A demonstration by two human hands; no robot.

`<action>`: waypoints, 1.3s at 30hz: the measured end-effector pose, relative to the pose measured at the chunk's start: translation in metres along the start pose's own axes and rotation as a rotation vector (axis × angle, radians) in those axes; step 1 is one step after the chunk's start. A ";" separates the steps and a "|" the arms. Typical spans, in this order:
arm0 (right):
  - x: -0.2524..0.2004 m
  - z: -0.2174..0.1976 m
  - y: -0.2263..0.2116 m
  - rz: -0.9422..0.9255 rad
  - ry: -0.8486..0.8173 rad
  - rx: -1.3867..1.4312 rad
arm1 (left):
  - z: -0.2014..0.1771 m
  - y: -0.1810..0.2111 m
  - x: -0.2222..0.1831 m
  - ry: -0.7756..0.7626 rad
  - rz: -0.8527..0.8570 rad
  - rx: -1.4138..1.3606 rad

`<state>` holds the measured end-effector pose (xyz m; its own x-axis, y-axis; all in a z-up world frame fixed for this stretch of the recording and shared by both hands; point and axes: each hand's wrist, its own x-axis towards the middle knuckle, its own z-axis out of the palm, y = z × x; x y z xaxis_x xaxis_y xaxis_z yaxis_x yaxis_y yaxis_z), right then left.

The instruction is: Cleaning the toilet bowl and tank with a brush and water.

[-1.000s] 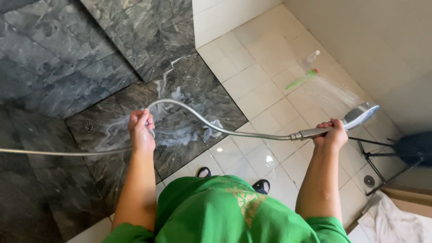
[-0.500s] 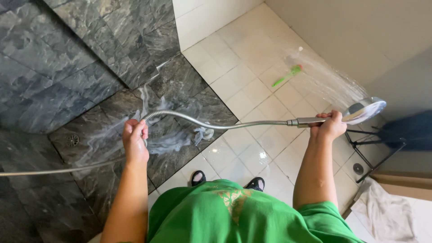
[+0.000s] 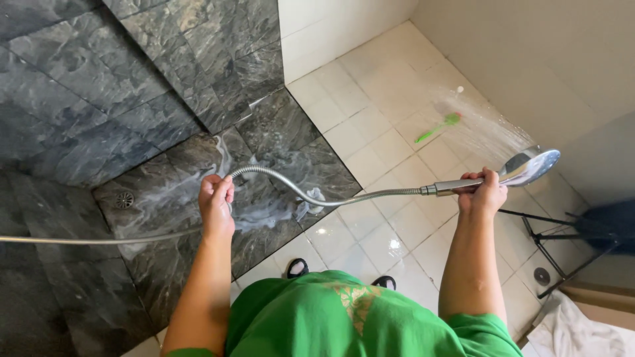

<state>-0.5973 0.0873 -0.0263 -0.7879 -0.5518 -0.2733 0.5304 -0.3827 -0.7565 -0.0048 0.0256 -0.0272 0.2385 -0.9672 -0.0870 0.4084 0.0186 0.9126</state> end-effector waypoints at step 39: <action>0.052 0.025 0.114 0.430 -0.089 -0.492 | -0.077 -0.006 0.016 0.166 0.242 0.265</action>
<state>-0.5700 -0.0035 -0.1114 -0.4977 -0.6471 -0.5776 0.5703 0.2575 -0.7800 0.0644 0.0295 -0.0650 0.4478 -0.8886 0.0997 0.0867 0.1541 0.9842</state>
